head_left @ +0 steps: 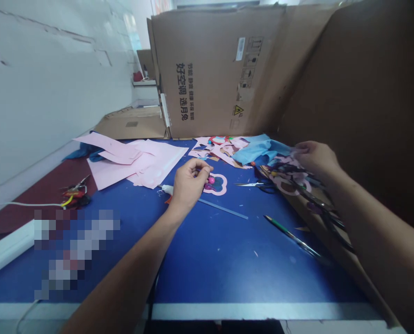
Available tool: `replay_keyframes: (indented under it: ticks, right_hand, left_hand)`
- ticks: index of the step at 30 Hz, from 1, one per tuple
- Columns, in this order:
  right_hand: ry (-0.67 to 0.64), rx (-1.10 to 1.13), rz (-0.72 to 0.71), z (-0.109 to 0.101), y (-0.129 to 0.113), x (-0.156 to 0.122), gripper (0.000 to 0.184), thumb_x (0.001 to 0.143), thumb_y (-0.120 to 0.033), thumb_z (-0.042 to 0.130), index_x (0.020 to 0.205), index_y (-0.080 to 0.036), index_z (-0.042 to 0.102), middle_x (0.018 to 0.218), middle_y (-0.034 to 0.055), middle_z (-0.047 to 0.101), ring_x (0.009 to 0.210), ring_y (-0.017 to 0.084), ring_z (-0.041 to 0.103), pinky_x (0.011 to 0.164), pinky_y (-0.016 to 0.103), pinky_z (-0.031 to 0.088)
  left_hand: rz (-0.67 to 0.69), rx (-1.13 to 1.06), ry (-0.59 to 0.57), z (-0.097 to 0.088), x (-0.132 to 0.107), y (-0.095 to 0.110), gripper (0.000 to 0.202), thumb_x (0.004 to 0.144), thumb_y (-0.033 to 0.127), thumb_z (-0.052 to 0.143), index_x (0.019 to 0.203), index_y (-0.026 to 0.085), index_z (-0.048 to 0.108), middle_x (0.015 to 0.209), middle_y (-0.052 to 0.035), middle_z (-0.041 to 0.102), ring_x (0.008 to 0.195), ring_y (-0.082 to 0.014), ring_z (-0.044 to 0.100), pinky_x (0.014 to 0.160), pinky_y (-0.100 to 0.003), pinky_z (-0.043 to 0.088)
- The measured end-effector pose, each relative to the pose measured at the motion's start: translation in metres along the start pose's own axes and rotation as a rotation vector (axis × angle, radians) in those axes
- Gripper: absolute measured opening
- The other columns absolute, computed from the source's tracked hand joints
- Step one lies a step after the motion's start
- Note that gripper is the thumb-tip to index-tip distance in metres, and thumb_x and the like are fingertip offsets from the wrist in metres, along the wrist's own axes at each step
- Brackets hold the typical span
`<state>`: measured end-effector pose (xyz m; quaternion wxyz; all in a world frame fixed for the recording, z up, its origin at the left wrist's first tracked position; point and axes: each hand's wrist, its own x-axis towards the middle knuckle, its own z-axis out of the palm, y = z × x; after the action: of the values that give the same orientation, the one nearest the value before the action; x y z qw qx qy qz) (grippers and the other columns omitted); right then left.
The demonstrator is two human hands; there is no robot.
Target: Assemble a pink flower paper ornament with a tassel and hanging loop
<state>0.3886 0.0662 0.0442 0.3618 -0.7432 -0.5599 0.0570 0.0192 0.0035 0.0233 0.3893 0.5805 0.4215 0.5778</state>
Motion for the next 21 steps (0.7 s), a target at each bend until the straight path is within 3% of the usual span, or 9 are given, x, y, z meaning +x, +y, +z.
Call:
replay_keyframes:
  ticks: [2,4,6,8,11,16,21]
  right_hand:
    - [0.034,-0.111,0.020,0.000,-0.014,-0.011,0.037,0.090,-0.015,0.072,0.125,-0.013,0.082,0.118,0.0223,0.081,0.100,0.029,0.070,0.087,0.042,0.050]
    - [-0.028,-0.019,0.008,0.003,-0.040,-0.028,0.043,0.088,-0.015,0.074,0.131,-0.015,0.081,0.120,0.0185,0.082,0.096,0.027,0.072,0.082,0.037,0.051]
    - [-0.176,0.247,-0.042,0.010,-0.069,-0.050,0.040,0.090,-0.018,0.073,0.130,-0.017,0.082,0.118,0.0145,0.082,0.085,0.023,0.072,0.072,0.033,0.053]
    - [-0.342,0.490,-0.155,0.019,-0.097,-0.072,0.027,0.089,-0.024,0.077,0.115,-0.021,0.085,0.108,0.0106,0.083,0.084,0.022,0.071,0.068,0.031,0.054]
    - [-0.540,0.661,-0.283,0.034,-0.125,-0.098,0.023,0.085,-0.036,0.084,0.103,-0.023,0.085,0.098,0.0071,0.082,0.083,0.022,0.071,0.067,0.031,0.056]
    - [-0.616,0.740,-0.338,0.048,-0.138,-0.122,0.021,0.085,-0.041,0.081,0.091,-0.021,0.082,0.086,0.0046,0.080,0.076,0.020,0.070,0.070,0.032,0.057]
    - [-0.589,0.716,-0.333,0.052,-0.138,-0.134,0.023,0.085,-0.043,0.085,0.088,-0.020,0.081,0.082,0.0046,0.080,0.074,0.020,0.071,0.065,0.031,0.057]
  left_hand:
    - [-0.016,-0.008,-0.005,-0.001,0.000,0.003,0.004,0.089,0.024,0.071,0.086,0.021,0.072,0.093,-0.0048,0.083,0.062,-0.0104,0.066,0.051,-0.021,0.049]
    - [-0.027,-0.021,-0.006,-0.002,0.000,0.006,0.004,0.088,0.024,0.072,0.086,0.021,0.073,0.094,-0.0054,0.083,0.061,-0.0099,0.065,0.050,-0.021,0.049]
    - [-0.039,-0.034,-0.007,-0.003,0.000,0.010,0.005,0.088,0.024,0.072,0.086,0.020,0.074,0.093,-0.0054,0.082,0.061,-0.0094,0.063,0.050,-0.020,0.048]
    - [-0.055,-0.044,-0.009,-0.004,0.001,0.013,0.006,0.087,0.025,0.074,0.085,0.020,0.076,0.086,-0.0041,0.079,0.060,-0.0092,0.062,0.049,-0.020,0.047]
    - [-0.082,-0.056,-0.020,-0.005,0.001,0.014,0.007,0.085,0.027,0.076,0.086,0.020,0.077,0.077,-0.0014,0.073,0.060,-0.0096,0.060,0.049,-0.020,0.047]
    - [-0.120,-0.067,-0.048,-0.002,-0.001,0.012,0.007,0.081,0.028,0.077,0.082,0.021,0.075,0.066,0.0022,0.065,0.056,-0.0100,0.058,0.049,-0.021,0.046]
    - [-0.119,-0.101,-0.063,0.005,-0.007,0.016,0.009,0.078,0.028,0.078,0.080,0.020,0.073,0.068,0.0021,0.068,0.056,-0.0100,0.058,0.053,-0.023,0.048]
